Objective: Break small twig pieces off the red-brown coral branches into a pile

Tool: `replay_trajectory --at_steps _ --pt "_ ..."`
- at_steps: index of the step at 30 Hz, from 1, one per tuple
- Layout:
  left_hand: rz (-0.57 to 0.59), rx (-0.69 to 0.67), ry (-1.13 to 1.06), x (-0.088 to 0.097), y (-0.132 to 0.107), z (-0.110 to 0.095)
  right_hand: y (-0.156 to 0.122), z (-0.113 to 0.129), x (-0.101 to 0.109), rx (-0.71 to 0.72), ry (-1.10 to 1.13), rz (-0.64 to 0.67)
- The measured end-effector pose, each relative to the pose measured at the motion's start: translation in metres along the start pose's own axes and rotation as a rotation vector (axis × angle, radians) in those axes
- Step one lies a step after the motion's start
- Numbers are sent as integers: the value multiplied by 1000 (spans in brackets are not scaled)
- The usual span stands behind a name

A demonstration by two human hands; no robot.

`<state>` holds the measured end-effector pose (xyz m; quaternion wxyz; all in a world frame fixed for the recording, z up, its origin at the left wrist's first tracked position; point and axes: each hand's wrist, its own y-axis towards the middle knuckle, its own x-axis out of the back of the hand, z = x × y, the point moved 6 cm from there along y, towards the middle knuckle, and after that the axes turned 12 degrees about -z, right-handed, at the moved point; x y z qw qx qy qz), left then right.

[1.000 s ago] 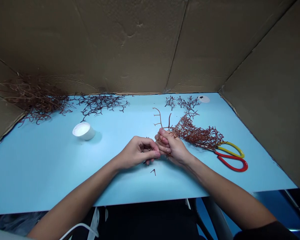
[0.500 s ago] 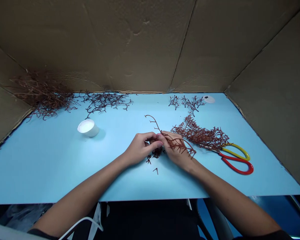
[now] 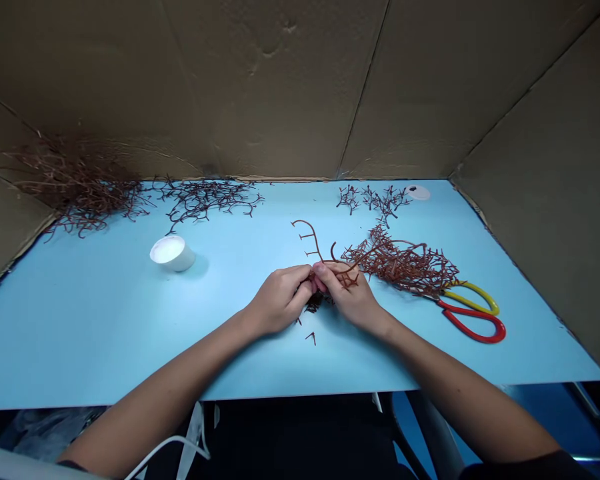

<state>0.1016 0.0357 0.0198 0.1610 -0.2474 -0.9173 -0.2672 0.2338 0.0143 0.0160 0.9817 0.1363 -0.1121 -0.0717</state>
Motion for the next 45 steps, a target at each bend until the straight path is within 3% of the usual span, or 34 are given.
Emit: replay_trajectory --at_steps 6,12,18,23,26,29,31,33,38,41,45 --pt "-2 38 -76 -1 0 1 0 3 0 -37 74 -32" --pt "88 204 -238 -2 3 6 -2 -6 -6 -252 389 -13" --pt "34 333 -523 -5 3 3 -3 2 -16 -438 798 -5" --pt "74 488 -851 -17 4 1 -8 12 -21 -511 938 -32" --pt "96 542 -1024 -21 4 -6 -8 22 -14 -515 948 -24" --pt "114 569 -1094 -20 3 -11 4 36 15 -387 900 -165" --pt "140 550 -1005 -18 2 -8 13 40 35 -278 821 -298" --pt "145 461 -753 -14 4 -1 17 36 41 -244 711 -332" --pt "24 73 -37 -5 11 11 9 6 19 -282 407 -283" --pt "47 -50 109 -9 7 10 3 -1 12 -276 295 -277" --pt "17 -94 155 -8 2 7 3 -3 12 -316 293 -253"
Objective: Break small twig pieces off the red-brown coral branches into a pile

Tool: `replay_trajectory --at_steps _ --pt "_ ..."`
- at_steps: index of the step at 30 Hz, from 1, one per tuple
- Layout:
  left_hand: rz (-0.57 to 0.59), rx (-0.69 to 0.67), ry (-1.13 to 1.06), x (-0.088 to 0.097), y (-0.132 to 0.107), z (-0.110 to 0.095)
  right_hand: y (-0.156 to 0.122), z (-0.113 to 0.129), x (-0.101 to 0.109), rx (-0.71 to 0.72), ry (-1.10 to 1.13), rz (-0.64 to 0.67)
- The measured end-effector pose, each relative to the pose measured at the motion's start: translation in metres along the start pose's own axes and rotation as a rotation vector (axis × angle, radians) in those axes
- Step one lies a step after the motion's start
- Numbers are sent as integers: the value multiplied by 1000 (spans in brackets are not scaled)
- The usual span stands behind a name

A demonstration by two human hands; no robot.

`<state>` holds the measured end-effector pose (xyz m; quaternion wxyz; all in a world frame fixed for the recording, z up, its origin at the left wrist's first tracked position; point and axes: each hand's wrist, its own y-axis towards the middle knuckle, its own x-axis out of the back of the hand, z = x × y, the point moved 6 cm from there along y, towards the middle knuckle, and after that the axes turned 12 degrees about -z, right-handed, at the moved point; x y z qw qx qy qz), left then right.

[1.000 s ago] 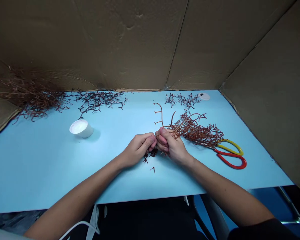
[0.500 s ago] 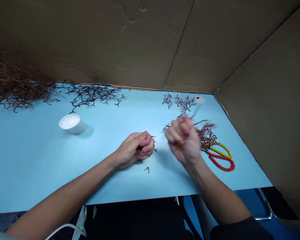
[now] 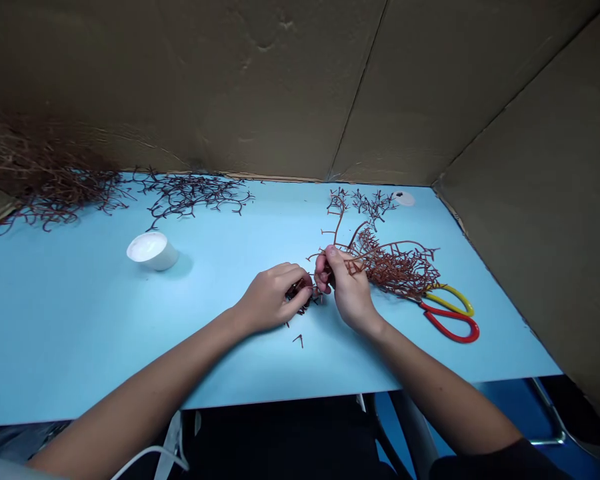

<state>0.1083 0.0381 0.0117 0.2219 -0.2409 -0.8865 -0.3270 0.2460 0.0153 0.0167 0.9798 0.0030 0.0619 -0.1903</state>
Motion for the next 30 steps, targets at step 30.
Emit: replay_trajectory --at_steps 30 --pt "156 -59 -150 2 2 -19 -1 2 -16 -265 251 234"
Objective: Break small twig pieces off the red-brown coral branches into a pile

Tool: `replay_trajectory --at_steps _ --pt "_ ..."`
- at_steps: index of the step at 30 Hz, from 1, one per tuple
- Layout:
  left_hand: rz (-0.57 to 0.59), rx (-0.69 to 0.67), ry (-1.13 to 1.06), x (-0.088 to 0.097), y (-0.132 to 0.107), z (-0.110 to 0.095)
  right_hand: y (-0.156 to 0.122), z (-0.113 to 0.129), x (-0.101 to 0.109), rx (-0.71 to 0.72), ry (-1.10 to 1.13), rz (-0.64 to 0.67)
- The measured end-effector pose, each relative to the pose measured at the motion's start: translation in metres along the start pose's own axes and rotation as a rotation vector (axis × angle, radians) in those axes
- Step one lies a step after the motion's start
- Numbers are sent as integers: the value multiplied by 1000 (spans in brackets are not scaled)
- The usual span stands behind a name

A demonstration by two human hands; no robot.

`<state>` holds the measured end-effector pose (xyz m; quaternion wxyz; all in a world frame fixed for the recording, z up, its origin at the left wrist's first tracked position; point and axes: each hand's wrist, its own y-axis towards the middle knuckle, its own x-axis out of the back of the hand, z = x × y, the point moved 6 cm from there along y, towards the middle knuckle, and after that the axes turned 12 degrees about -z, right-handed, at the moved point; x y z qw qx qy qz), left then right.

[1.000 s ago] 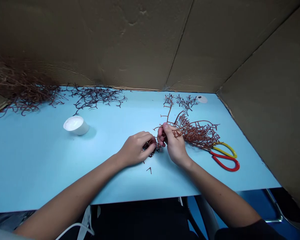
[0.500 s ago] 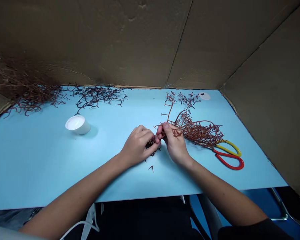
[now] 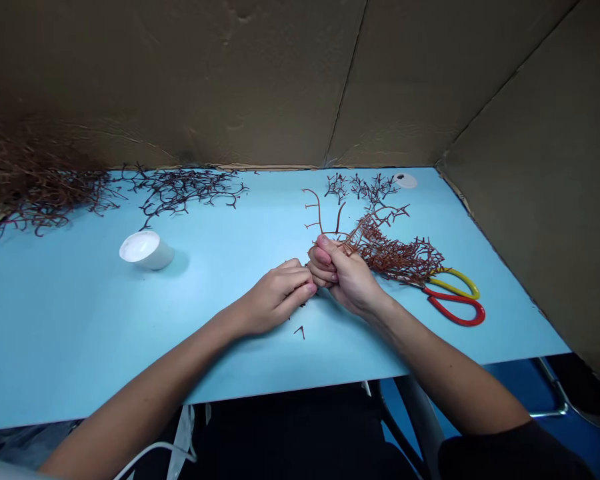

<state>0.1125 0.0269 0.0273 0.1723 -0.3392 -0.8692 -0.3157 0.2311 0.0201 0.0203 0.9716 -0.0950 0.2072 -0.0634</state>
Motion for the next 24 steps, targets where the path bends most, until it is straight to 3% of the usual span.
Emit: replay_trajectory --at_steps 4,9,14,18,24 --pt "-51 -1 122 5 -1 9 2 5 7 30 -16 -61" --pt "-100 -129 399 6 -4 14 9 -2 19 51 -82 -133" --pt "-143 -219 471 6 -6 10 10 -5 16 150 -249 -78" --pt "-147 -180 457 6 -6 11 7 2 13 288 -398 -76" --pt "-115 -75 391 6 -5 12 1 1 14 337 -581 -65"
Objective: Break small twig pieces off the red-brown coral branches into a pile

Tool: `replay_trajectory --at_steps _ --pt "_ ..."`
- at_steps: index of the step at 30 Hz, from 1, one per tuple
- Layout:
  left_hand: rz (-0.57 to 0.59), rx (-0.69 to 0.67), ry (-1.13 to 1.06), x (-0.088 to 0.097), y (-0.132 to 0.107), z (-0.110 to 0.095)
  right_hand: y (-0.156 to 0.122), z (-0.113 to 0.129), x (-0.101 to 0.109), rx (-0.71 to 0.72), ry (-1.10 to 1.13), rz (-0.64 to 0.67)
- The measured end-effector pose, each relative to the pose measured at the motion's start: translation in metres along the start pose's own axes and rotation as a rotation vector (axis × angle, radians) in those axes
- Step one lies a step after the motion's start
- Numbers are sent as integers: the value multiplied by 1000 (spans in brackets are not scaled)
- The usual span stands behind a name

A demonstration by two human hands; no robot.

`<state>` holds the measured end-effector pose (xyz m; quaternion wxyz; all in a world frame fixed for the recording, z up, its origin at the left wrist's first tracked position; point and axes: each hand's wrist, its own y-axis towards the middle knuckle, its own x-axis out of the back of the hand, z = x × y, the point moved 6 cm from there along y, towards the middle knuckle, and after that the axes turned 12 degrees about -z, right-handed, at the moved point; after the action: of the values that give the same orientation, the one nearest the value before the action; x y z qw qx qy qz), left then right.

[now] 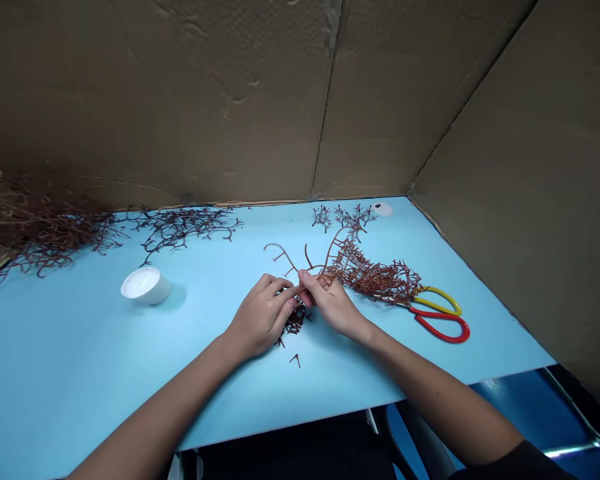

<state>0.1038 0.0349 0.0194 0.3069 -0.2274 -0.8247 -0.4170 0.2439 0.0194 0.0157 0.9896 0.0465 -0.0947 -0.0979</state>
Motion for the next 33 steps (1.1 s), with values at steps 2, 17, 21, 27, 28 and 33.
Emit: replay_trajectory --at_steps 2,17,21,27,28,33 --pt "-21 18 -41 1 0 1 -1 0 0 3 -44 21" --pt "-391 578 -1382 17 9 19 -55 7 -49 -458 795 1021" --pt "-250 548 -1319 16 8 16 -63 12 -54 -605 941 1084" --pt "-183 581 -983 17 5 25 -30 12 -26 -494 840 713" --pt "-221 593 -950 19 6 26 -24 10 -19 -450 744 645" --pt "-275 676 -818 23 8 32 2 12 22 -46 193 94"
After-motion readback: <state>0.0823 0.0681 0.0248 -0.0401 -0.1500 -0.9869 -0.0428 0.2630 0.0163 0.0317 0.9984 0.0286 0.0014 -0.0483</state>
